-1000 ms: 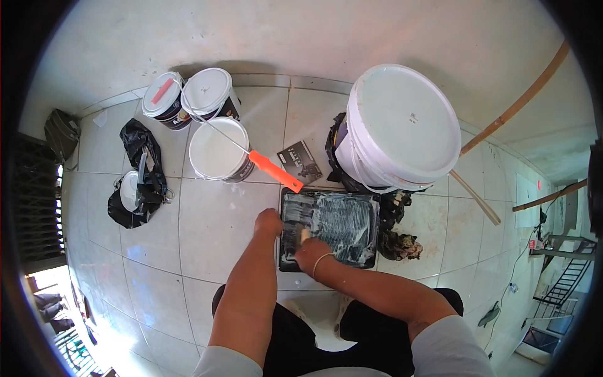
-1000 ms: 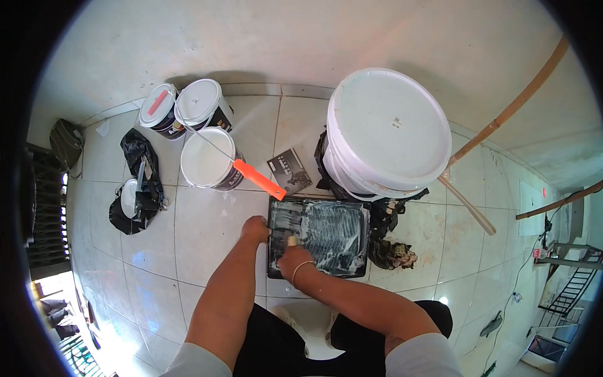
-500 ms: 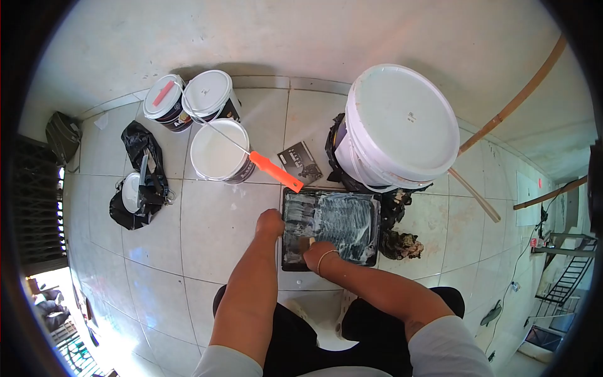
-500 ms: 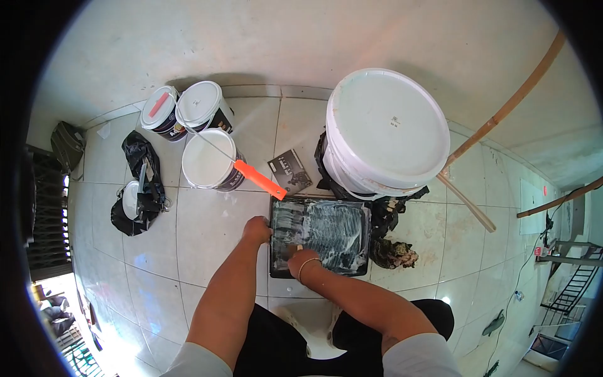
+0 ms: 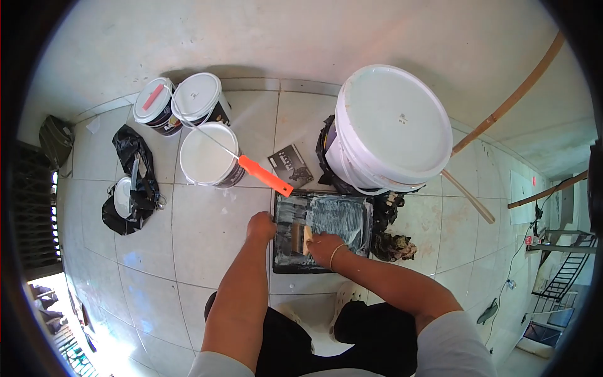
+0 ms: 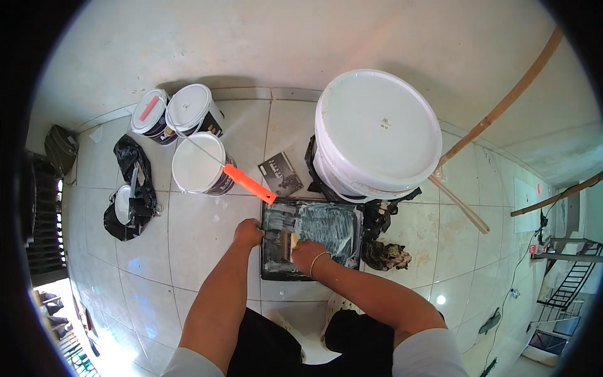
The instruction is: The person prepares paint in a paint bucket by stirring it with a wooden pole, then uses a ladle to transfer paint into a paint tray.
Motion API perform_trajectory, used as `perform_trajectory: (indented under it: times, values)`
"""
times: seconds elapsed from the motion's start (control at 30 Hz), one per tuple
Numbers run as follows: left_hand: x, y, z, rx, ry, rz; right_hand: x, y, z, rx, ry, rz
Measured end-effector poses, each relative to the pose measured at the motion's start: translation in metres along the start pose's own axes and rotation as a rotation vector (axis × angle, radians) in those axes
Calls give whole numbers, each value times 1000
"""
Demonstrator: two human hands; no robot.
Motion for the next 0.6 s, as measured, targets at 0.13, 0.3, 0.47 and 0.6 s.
perform_trajectory:
  times: [0.13,0.3,0.47,0.6]
  values:
    - [11,8,-14,-67,49,3,-14,-20,12,-23,94,-33]
    - [6,1,-7,0,15,-35,-26,-23,28,-87,38,-137]
    - [16,-1,-12,185,-144,-92,-21,-62,-17,-27,-136,-4]
    - [7,1,-3,-17,-9,-18,-66,-94,14,-61,308,-157]
Point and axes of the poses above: each hand's wrist, its own x-axis towards the middle knuckle, its own z-axis out of the back of the hand, y = z × x, the point moved 4 cm from there along x, towards the middle knuckle, and after that the axes turned 7 degrees about z, right-handed, at the moved point
